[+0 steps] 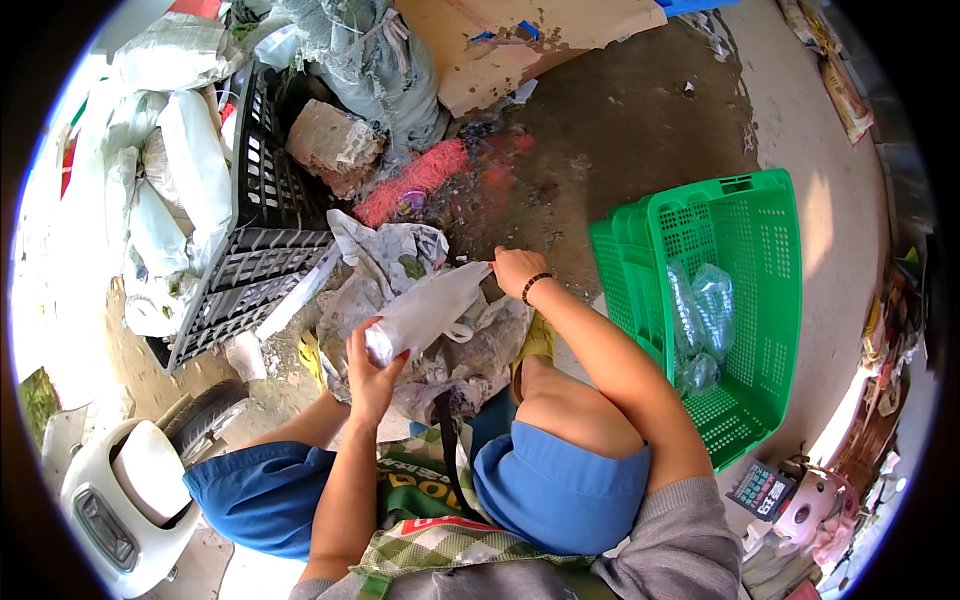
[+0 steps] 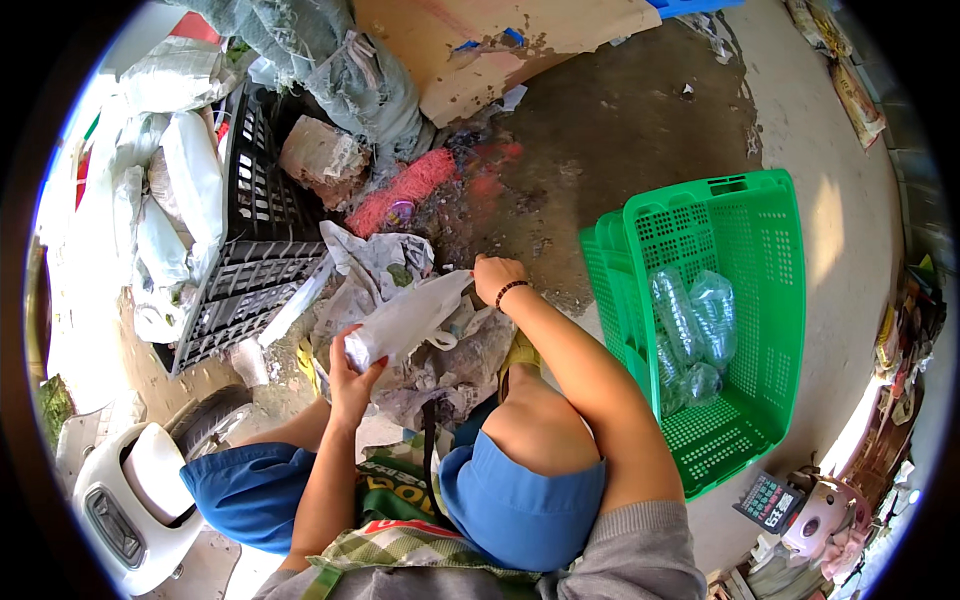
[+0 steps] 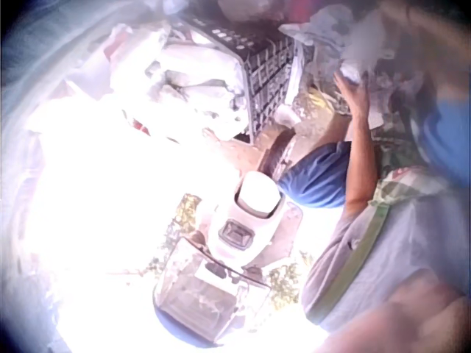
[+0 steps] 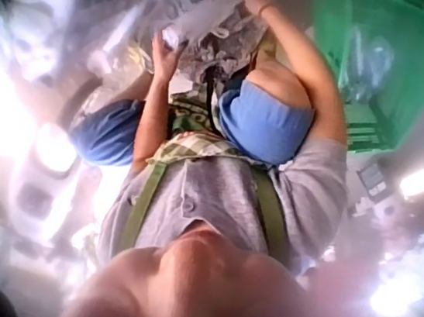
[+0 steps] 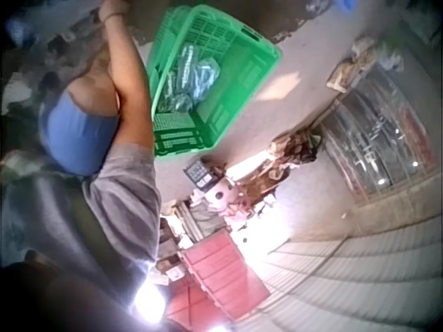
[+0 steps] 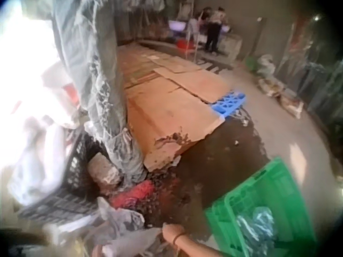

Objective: The person sits on the ground sorting through a pile of waste, cutting open plastic bottles with a knife, and placing them into a green basket. They then walk into a market, receive a bag of meat, weigh it on a scale, and return to the sorting area.

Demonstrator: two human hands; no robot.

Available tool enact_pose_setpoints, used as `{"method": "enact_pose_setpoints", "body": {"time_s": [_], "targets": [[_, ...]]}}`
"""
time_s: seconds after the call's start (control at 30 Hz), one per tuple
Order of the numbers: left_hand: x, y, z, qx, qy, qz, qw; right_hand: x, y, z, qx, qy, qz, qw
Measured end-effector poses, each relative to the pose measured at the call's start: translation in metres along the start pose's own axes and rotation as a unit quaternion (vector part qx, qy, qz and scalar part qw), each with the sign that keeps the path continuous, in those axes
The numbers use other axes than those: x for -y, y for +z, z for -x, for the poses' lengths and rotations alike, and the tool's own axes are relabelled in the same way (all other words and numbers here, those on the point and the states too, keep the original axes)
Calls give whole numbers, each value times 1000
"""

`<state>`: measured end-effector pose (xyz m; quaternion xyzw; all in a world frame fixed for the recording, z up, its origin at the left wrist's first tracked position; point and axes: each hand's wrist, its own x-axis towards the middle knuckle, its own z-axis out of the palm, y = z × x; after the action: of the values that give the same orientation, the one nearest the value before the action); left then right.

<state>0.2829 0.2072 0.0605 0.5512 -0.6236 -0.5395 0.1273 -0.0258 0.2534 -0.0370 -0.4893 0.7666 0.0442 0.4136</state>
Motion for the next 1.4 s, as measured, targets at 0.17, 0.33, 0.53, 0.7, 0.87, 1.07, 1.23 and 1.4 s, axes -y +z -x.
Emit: {"method": "enact_pose_setpoints", "body": {"time_s": [0.17, 0.33, 0.53, 0.7, 0.87, 1.07, 1.23, 1.4], "targets": [[14, -23, -17, 10, -24, -11, 1000, 12, -47, 15, 158, 19, -49, 986], [-5, -6, -15, -105, -22, -144, 984, 10, -115, 80, 38, -72, -104, 991], [-5, -1, -26, -116, -16, -175, 978, 35, -10, 34, 73, -127, -482, 864], [-14, 6, -22, -95, 35, -218, 971, 62, 42, 3, 220, -23, -600, 769], [-44, 28, -19, -107, 80, -267, 954, 107, -5, 23, 173, -177, -580, 776], [-61, 30, -30, -55, 166, -300, 938, 119, -52, 47, 87, -304, -453, 834], [-63, 64, -21, -42, 181, -70, 980, 157, -113, 102, 177, -358, -571, 717], [-93, 89, -45, -143, 167, -197, 955, 100, -117, 48, -111, -261, -535, 796]]}}
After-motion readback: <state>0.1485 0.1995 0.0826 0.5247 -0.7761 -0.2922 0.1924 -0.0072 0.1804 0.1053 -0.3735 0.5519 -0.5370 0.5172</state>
